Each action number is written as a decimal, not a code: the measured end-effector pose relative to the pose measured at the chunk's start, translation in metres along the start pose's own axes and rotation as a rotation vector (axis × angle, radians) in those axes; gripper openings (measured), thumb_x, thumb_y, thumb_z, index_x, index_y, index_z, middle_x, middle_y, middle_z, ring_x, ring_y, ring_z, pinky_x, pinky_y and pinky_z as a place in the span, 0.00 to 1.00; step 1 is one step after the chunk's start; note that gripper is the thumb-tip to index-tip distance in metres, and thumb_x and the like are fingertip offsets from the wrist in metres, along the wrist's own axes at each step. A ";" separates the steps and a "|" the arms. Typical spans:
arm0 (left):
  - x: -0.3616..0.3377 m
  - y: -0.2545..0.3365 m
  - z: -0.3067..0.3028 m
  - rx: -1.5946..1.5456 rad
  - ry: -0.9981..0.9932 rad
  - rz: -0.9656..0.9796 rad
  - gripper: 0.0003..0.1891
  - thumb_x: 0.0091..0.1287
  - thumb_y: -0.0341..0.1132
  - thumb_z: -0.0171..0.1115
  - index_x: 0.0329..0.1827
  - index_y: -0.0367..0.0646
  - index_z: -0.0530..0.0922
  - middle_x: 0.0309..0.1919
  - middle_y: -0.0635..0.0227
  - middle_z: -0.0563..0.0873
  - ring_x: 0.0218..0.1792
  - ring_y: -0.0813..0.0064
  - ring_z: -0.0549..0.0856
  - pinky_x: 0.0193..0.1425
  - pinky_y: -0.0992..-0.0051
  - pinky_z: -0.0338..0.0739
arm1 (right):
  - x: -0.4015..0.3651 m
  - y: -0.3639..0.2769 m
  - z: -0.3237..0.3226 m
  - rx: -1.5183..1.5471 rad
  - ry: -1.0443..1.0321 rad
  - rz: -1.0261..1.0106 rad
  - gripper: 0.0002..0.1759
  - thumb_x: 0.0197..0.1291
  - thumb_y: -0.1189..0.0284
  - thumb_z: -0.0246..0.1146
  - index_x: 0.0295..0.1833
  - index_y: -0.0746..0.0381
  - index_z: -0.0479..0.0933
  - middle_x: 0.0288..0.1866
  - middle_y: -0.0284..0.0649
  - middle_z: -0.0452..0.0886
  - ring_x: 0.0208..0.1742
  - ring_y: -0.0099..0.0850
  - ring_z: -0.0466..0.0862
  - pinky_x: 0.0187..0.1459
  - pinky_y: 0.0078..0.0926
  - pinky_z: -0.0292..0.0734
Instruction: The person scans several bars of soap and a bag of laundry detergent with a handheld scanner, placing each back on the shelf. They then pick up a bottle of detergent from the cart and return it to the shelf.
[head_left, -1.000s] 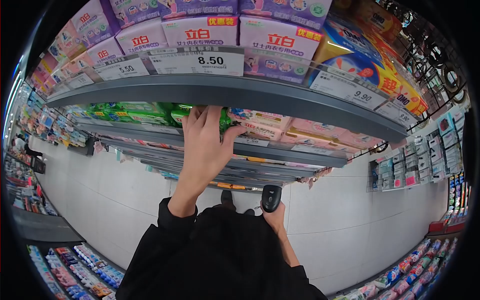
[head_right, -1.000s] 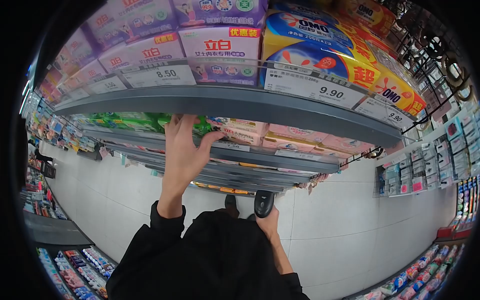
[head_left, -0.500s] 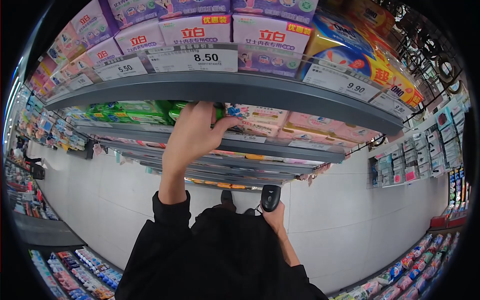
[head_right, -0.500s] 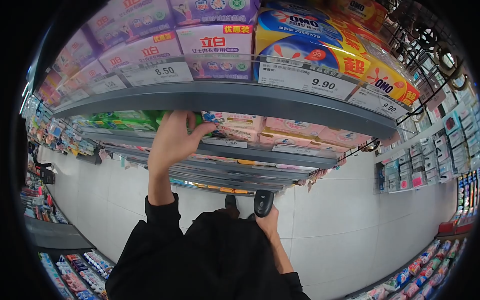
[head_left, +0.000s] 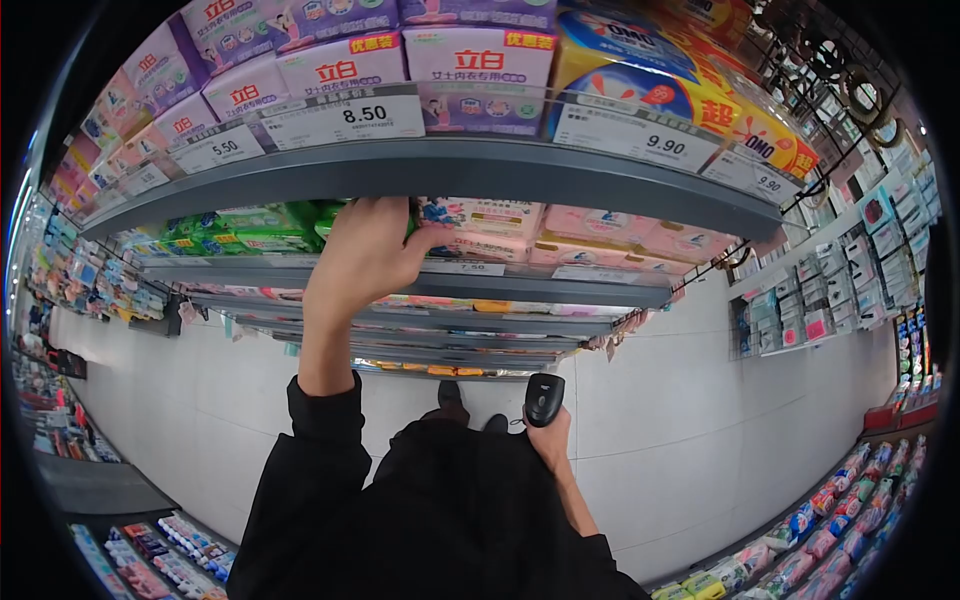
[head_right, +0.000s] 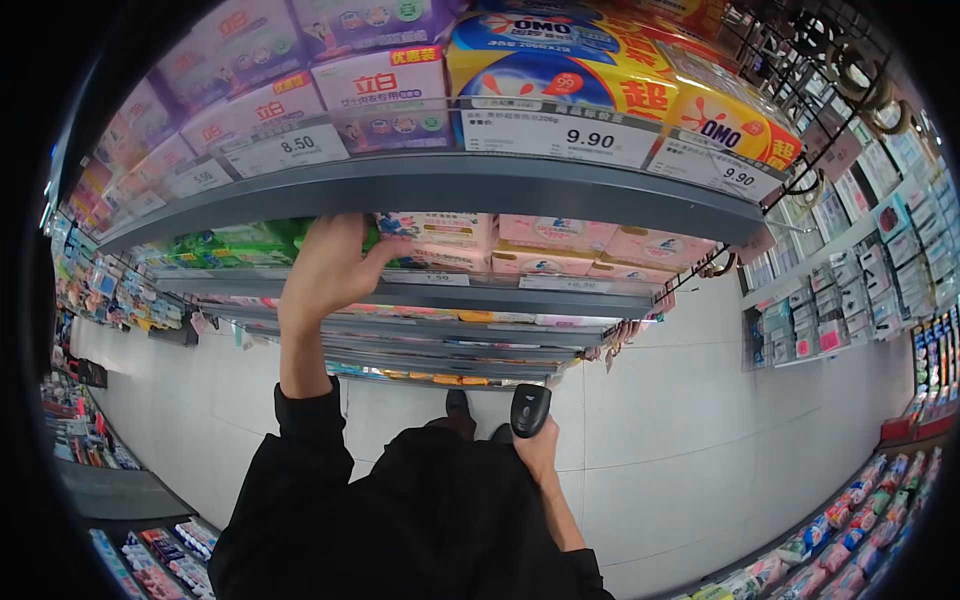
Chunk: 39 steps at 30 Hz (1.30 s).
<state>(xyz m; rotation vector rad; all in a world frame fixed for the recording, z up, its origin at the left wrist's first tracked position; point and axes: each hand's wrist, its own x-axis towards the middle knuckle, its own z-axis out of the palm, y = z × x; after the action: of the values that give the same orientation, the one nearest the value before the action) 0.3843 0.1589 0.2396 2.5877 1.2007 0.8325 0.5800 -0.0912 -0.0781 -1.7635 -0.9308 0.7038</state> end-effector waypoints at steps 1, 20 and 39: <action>0.001 -0.001 0.000 0.001 -0.004 0.005 0.25 0.59 0.41 0.74 0.52 0.34 0.76 0.32 0.51 0.81 0.36 0.43 0.79 0.43 0.55 0.72 | -0.001 0.003 0.000 -0.012 0.029 -0.026 0.10 0.52 0.75 0.73 0.32 0.68 0.79 0.25 0.41 0.84 0.27 0.29 0.84 0.32 0.29 0.78; 0.003 0.014 0.004 0.113 0.054 0.043 0.33 0.54 0.46 0.77 0.58 0.36 0.75 0.45 0.46 0.84 0.47 0.39 0.81 0.51 0.54 0.75 | -0.008 0.004 -0.015 0.012 0.033 0.052 0.11 0.47 0.78 0.71 0.37 0.71 0.79 0.30 0.52 0.85 0.35 0.45 0.88 0.38 0.35 0.80; -0.001 0.000 0.021 -0.007 0.176 -0.075 0.26 0.53 0.40 0.81 0.49 0.39 0.76 0.24 0.66 0.77 0.22 0.71 0.70 0.29 0.70 0.67 | -0.026 0.029 -0.017 0.011 -0.087 0.095 0.11 0.50 0.76 0.70 0.38 0.69 0.79 0.33 0.54 0.85 0.38 0.50 0.88 0.39 0.38 0.81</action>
<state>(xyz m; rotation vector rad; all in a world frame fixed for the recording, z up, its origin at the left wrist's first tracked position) 0.3953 0.1595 0.2222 2.4900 1.3287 1.0648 0.5878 -0.1282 -0.0986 -1.7889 -0.9041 0.8508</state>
